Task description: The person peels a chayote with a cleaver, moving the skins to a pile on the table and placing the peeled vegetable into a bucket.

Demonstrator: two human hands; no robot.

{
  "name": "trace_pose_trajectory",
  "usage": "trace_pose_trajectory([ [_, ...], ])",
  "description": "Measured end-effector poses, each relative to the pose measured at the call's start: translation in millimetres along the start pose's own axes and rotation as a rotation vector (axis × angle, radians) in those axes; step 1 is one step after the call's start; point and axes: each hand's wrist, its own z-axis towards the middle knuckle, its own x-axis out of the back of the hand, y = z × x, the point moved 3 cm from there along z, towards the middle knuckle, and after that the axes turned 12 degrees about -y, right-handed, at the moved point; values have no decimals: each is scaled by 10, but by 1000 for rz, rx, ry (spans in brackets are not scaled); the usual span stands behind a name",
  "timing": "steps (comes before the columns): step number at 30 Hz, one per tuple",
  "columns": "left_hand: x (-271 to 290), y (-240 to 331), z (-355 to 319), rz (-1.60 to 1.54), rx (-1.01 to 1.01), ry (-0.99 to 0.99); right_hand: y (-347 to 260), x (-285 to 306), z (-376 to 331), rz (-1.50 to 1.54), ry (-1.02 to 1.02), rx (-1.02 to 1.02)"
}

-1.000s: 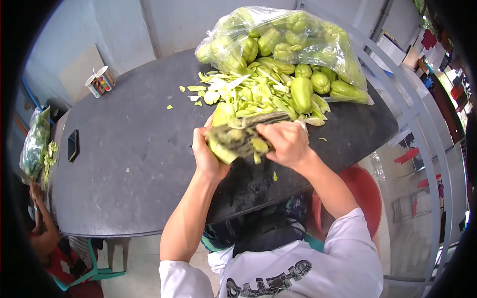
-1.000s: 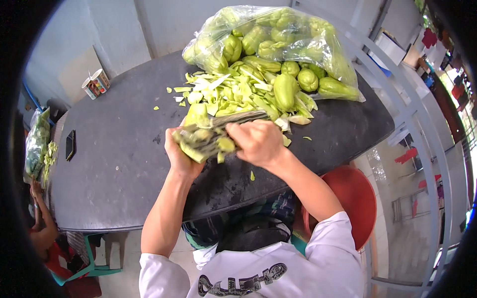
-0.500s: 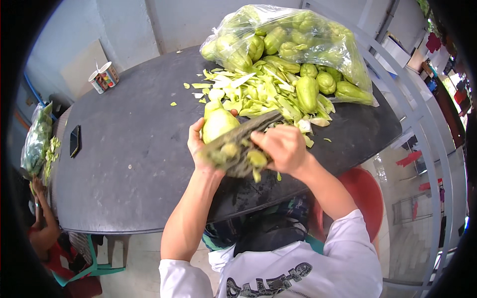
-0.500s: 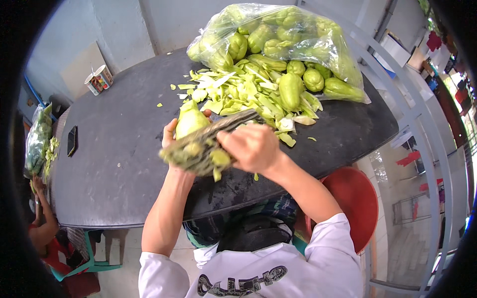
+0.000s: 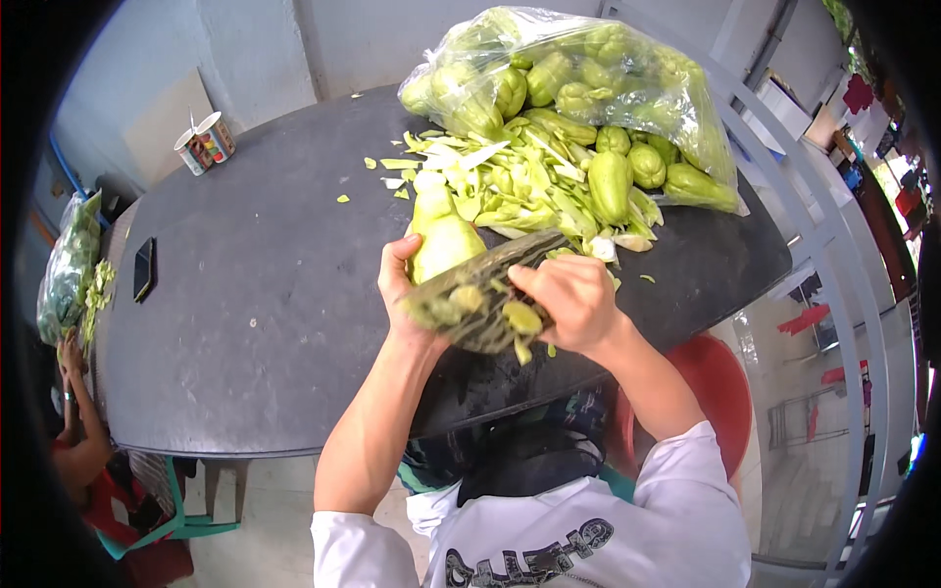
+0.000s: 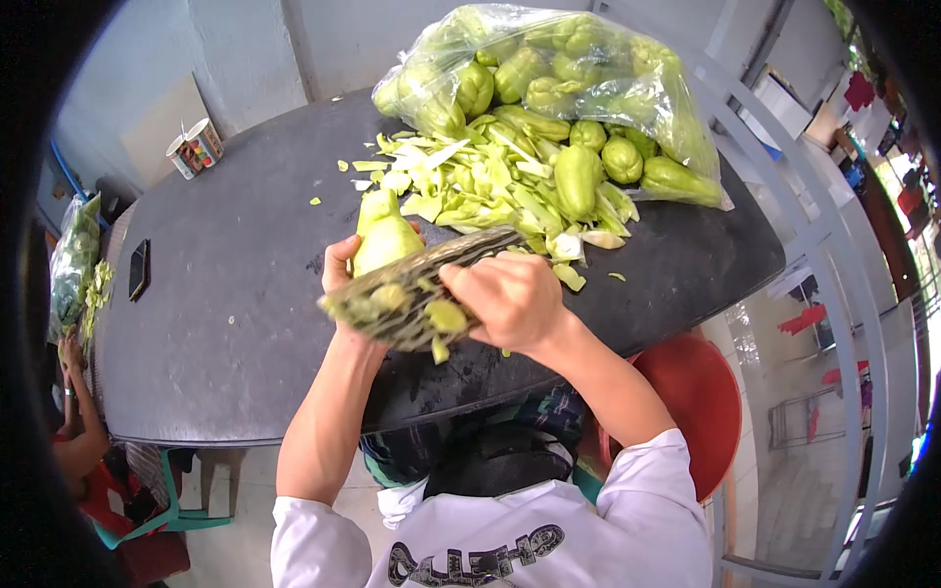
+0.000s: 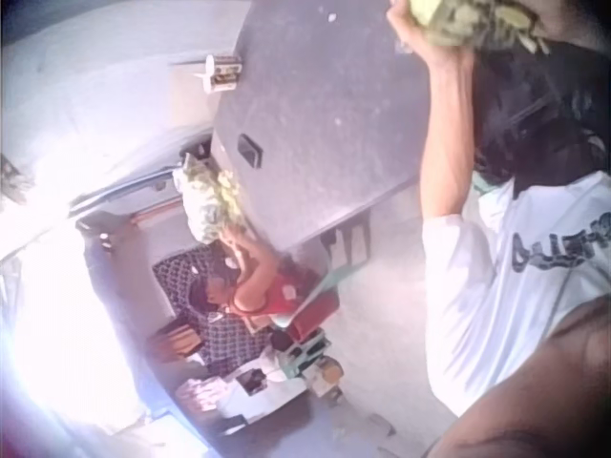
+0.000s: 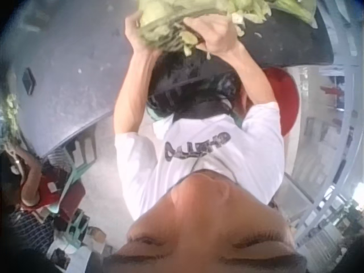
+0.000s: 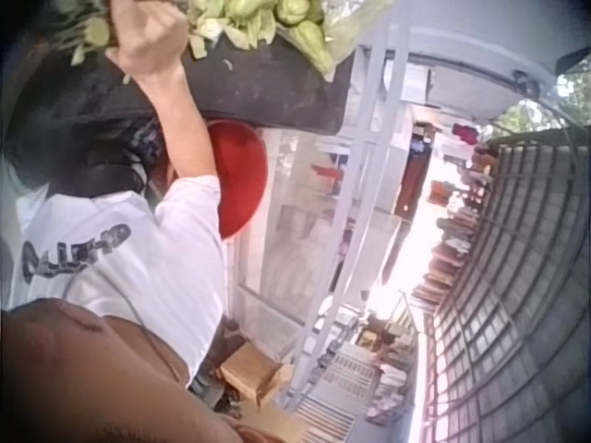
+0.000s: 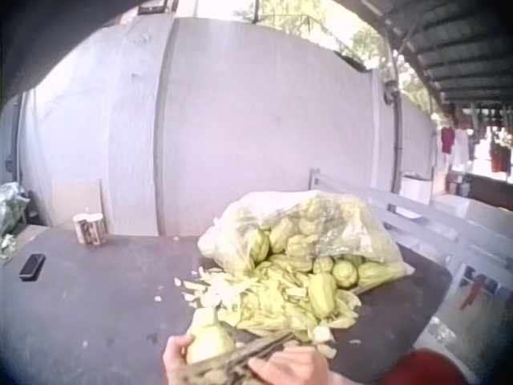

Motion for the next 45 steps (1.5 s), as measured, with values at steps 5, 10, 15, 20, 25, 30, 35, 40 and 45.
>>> trace_pose_trajectory([
  [5, 0, -15, -22, 230, -170, 176, 163, -127, 32, -128, -64, -144],
  [10, -76, 19, -48, 204, -112, 139, 294, -70, -2, -61, -19, -295],
  [15, 12, -26, -40, 252, -104, 118, 167, -38, 104, -112, -69, -164],
  [20, -84, -37, 8, 312, -110, 140, 733, -164, -51, -261, -115, -575],
  [25, 0, -14, -24, 249, -92, 239, 336, -40, 47, -40, -26, -375],
  [30, 41, 48, 13, -179, -71, 67, -103, 38, 119, -65, 10, 9],
  [35, -16, 31, -31, -126, -62, -4, -204, -47, 118, -167, 46, 88],
  [40, -24, 9, -42, -129, -73, 68, -242, -64, 123, -273, 81, 123],
  [45, -36, 6, -42, -98, -32, 9, -234, -63, 108, -259, 83, 123],
])
